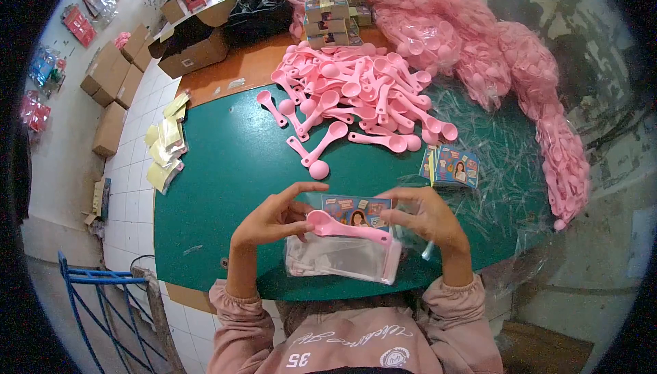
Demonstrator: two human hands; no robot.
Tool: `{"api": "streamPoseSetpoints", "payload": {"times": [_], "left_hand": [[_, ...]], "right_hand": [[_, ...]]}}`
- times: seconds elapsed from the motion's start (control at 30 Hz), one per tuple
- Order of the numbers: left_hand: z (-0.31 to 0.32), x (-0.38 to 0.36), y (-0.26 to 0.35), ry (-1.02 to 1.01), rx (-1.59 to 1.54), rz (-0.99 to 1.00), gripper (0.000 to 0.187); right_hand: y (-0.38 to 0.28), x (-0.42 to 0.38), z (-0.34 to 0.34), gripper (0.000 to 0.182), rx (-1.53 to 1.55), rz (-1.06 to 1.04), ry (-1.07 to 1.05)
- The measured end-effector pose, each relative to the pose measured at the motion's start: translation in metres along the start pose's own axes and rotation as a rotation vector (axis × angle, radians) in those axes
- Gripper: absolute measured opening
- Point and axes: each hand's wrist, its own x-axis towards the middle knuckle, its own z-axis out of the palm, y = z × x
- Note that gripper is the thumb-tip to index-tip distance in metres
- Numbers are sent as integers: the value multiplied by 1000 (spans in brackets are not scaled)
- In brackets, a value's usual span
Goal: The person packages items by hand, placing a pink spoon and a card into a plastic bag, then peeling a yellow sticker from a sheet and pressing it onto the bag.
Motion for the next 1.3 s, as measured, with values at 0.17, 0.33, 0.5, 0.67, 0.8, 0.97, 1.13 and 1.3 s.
{"api": "streamPoseSetpoints", "payload": {"times": [0.17, 0.33, 0.5, 0.67, 0.8, 0.97, 1.13, 1.3], "left_hand": [[22, -4, -6, 239, 264, 68, 57], [72, -9, -37, 566, 87, 61, 57], [114, -21, -61, 413, -587, -25, 57], [130, -30, -69, 393, -519, -35, 57], [138, -28, -69, 487, -416, -27, 57], [135, -30, -54, 570, -158, -27, 55], [121, -23, -60, 581, -286, -6, 47], [121, -23, -56, 628, -174, -57, 32]], "right_hand": [[16, -2, 4, 16, -10, 4, 71], [10, -1, 34, 19, -389, -448, 261], [8, -26, 46, 34, -698, -465, -193], [23, -32, 50, 24, -756, -452, -263], [31, -33, 56, 17, -802, -477, -283], [33, -31, 63, 15, -799, -524, -311], [25, -29, 68, 15, -808, -647, -257], [25, -22, 52, 18, -505, -657, -425]]}}
